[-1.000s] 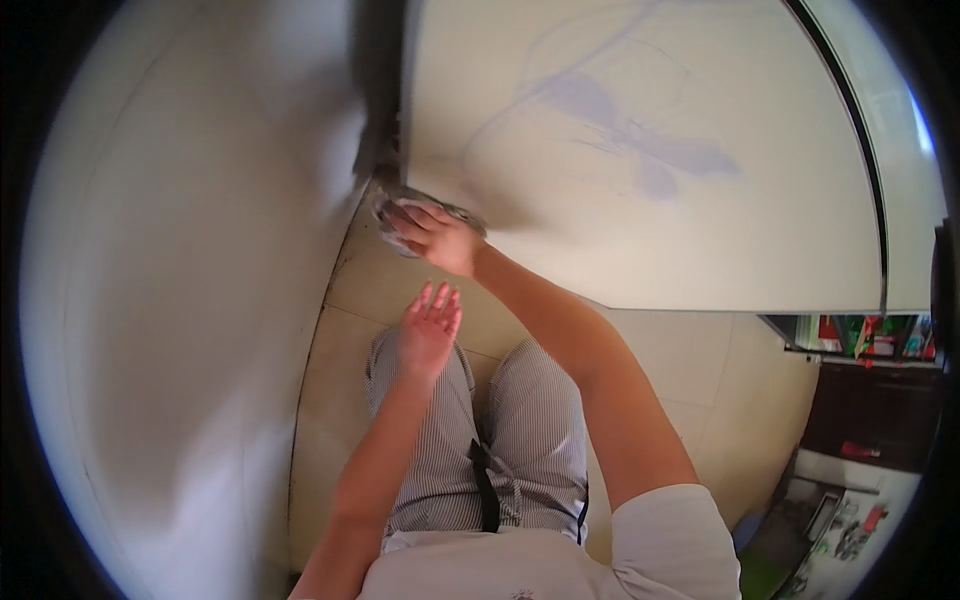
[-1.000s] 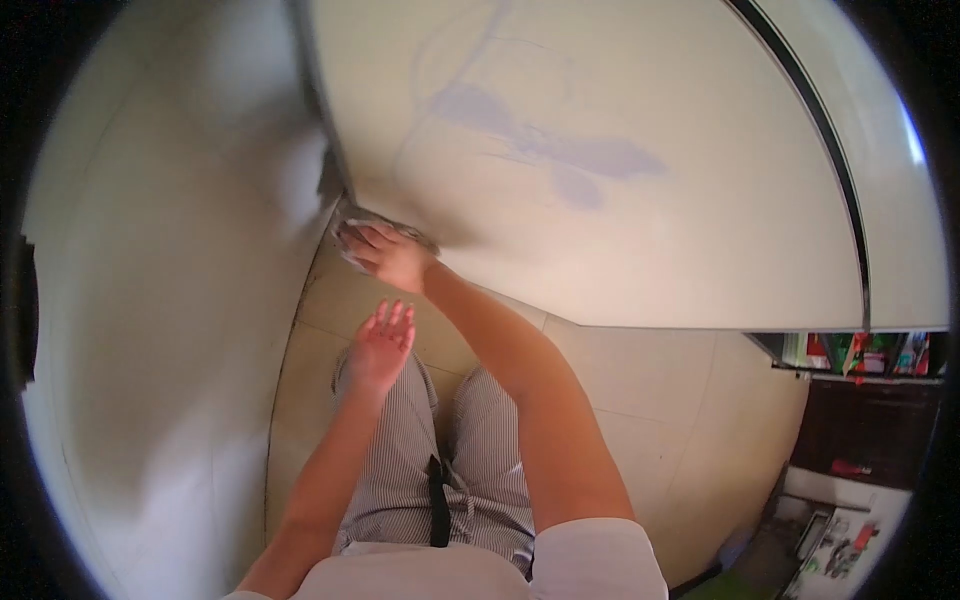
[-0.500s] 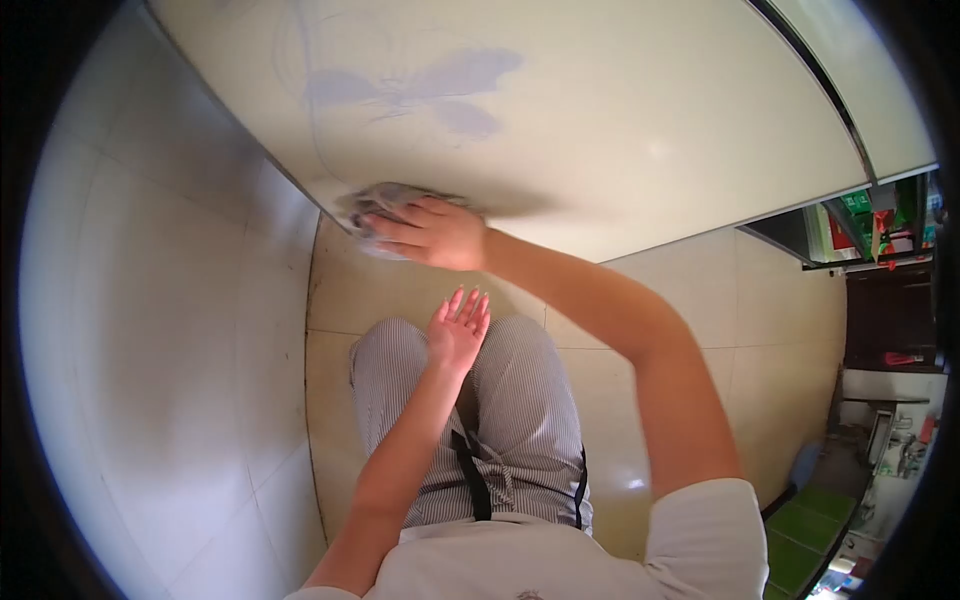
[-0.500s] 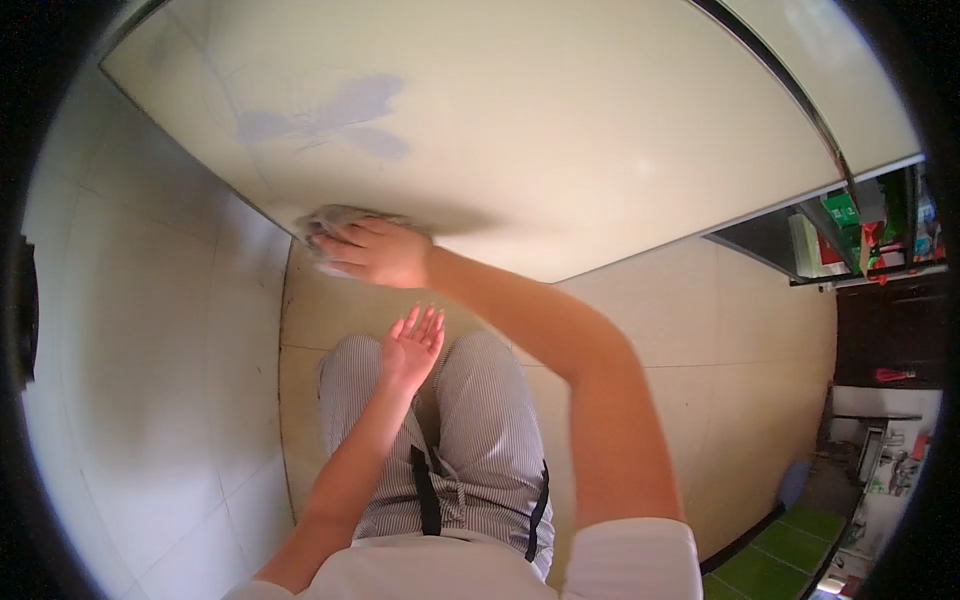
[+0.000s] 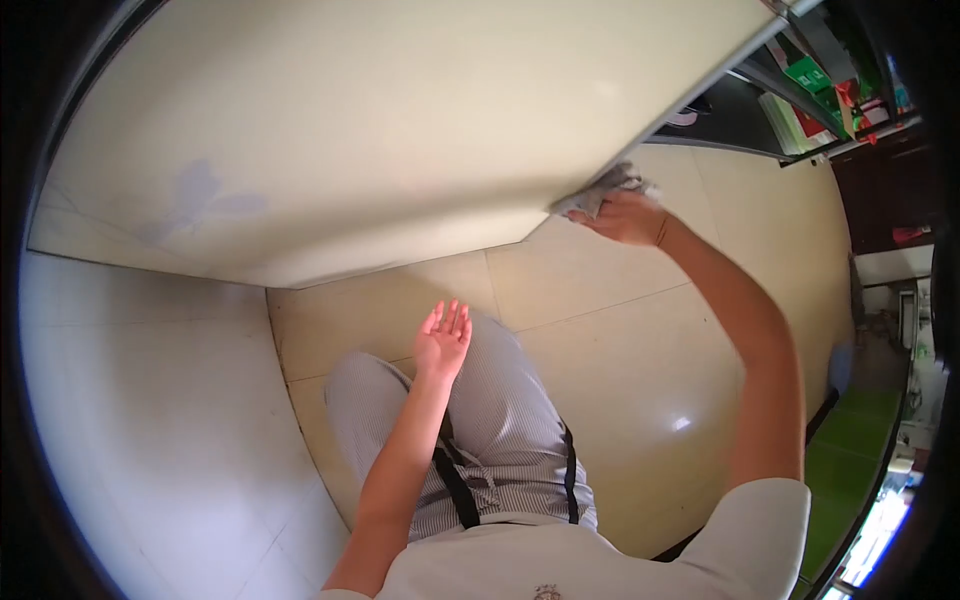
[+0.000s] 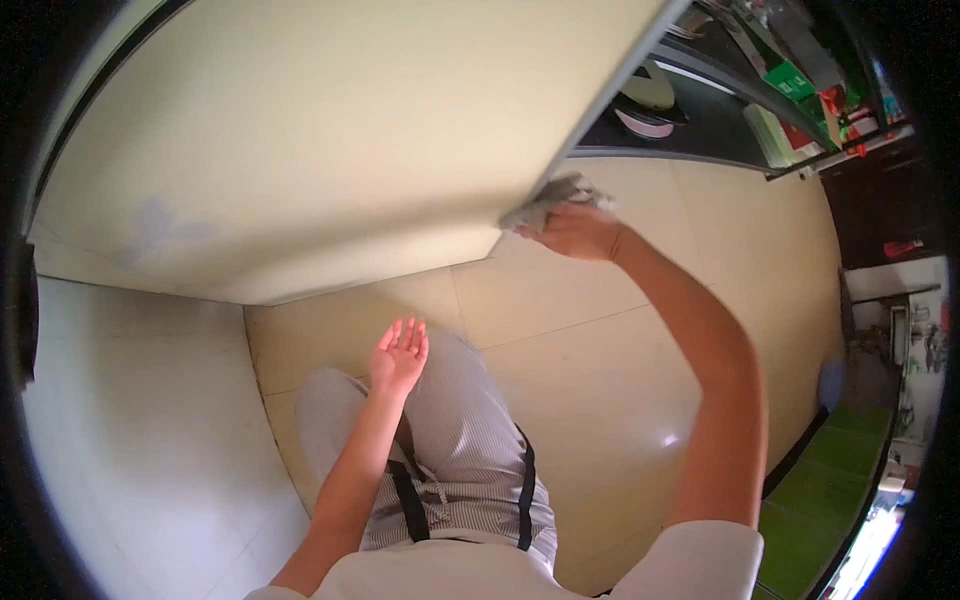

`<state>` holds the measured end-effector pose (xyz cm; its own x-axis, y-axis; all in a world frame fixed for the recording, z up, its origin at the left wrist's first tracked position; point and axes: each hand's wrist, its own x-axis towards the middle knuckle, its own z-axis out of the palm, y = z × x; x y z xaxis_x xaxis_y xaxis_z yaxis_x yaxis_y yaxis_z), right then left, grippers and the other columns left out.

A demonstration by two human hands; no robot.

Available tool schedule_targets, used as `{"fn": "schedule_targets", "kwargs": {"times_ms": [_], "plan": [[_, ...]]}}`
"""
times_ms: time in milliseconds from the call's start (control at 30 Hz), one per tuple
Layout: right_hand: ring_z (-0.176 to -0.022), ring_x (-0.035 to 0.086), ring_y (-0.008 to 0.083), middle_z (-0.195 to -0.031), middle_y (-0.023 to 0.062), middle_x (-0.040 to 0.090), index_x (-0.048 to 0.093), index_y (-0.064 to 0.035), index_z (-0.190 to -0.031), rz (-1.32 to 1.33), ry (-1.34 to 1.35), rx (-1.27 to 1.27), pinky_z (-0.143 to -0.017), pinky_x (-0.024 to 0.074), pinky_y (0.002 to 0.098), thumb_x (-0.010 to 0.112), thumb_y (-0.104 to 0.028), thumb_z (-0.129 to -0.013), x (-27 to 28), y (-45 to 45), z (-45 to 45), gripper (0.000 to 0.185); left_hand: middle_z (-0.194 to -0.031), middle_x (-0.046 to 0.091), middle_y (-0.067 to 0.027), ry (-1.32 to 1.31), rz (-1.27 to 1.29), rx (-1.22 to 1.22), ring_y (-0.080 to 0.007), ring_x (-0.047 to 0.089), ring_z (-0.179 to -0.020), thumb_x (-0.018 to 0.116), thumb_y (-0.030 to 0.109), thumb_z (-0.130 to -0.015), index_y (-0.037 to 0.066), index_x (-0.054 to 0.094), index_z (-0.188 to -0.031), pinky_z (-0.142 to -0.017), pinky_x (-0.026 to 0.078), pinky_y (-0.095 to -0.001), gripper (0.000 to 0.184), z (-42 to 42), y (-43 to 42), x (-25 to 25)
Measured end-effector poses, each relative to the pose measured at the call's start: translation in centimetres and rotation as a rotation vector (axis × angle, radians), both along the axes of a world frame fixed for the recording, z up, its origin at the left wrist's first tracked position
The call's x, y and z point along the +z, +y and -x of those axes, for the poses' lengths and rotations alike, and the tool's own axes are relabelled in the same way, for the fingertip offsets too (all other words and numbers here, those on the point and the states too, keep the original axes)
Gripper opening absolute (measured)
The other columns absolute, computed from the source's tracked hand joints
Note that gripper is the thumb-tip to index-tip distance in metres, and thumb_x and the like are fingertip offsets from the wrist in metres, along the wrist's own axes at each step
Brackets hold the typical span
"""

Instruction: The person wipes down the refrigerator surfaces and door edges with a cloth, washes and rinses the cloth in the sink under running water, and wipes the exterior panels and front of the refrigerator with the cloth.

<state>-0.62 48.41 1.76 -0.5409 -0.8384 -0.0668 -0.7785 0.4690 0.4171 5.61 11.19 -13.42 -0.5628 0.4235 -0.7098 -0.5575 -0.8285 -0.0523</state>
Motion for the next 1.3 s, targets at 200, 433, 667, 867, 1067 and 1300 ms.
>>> {"fn": "schedule_targets", "kwargs": {"times_ms": [200,433,667,867,1067,1300], "plan": [[-0.110,0.051,0.0163,-0.122,-0.0019,0.055,0.056,-0.0137,-0.119,0.158,0.116,0.150,-0.101,0.0352,0.0319,0.057,-0.013,-0.078,5.7,-1.4,0.2,0.042,-0.120,0.053,-0.0091,0.096,0.016,-0.028,-0.0284,0.051,-0.113,0.045,0.020,-0.093,0.009,0.048,-0.118,-0.092,0.044,-0.0414,0.027,0.5,0.3,2.5],[-0.117,0.050,0.0280,-0.128,0.0097,0.052,0.059,-0.0091,-0.116,1.328,0.322,-0.897,-0.096,0.0416,0.0382,0.056,0.009,-0.074,-8.2,-6.8,-9.5,0.046,-0.129,0.047,-0.0078,0.174,0.146,-0.114,-0.0262,0.045,-0.120,0.046,0.018,-0.093,0.010,0.043,-0.128,-0.097,0.040,-0.0395,0.036,1.1,-1.7,4.3],[-0.112,0.052,0.0211,-0.123,0.0121,0.054,0.051,-0.0004,-0.127,3.057,0.050,-1.205,-0.095,0.0419,0.0305,0.054,0.011,-0.079,-13.5,-9.9,-10.3,0.050,-0.130,0.045,-0.0092,0.299,0.077,-0.441,-0.0258,0.044,-0.121,0.044,0.021,-0.094,0.011,0.038,-0.133,-0.099,0.038,-0.0389,0.041,3.8,4.5,4.9],[-0.108,0.052,0.0160,-0.124,0.0084,0.053,0.050,-0.0027,-0.127,2.600,0.217,-1.065,-0.094,0.0396,0.0264,0.058,0.005,-0.084,-14.2,-9.6,-0.1,0.045,-0.139,0.039,-0.0106,0.424,0.333,-0.744,-0.0268,0.041,-0.125,0.036,0.027,-0.096,0.012,0.033,-0.139,-0.102,0.035,-0.0379,0.045,4.9,5.9,5.8],[-0.105,0.050,0.0127,-0.115,0.0033,0.058,0.052,-0.0025,-0.126,2.788,-0.407,-1.259,-0.093,0.0369,0.0236,0.056,0.006,-0.083,-25.1,-6.0,-0.8,0.043,-0.139,0.039,-0.0122,0.335,0.538,-0.916,-0.0285,0.039,-0.127,0.034,0.028,-0.097,0.011,0.031,-0.140,-0.103,0.033,-0.0377,0.046,7.0,10.1,3.2],[-0.087,0.054,0.0090,-0.102,0.0014,0.062,0.056,-0.0058,-0.123,2.851,-1.061,-0.997,-0.079,0.0460,0.0233,0.054,0.009,-0.079,-21.2,-2.5,-1.3,0.047,-0.131,0.047,-0.0115,0.227,0.701,-1.036,-0.0258,0.048,-0.118,0.041,0.028,-0.096,0.009,0.034,-0.135,-0.098,0.040,-0.0370,0.044,6.5,20.9,7.7]]}}
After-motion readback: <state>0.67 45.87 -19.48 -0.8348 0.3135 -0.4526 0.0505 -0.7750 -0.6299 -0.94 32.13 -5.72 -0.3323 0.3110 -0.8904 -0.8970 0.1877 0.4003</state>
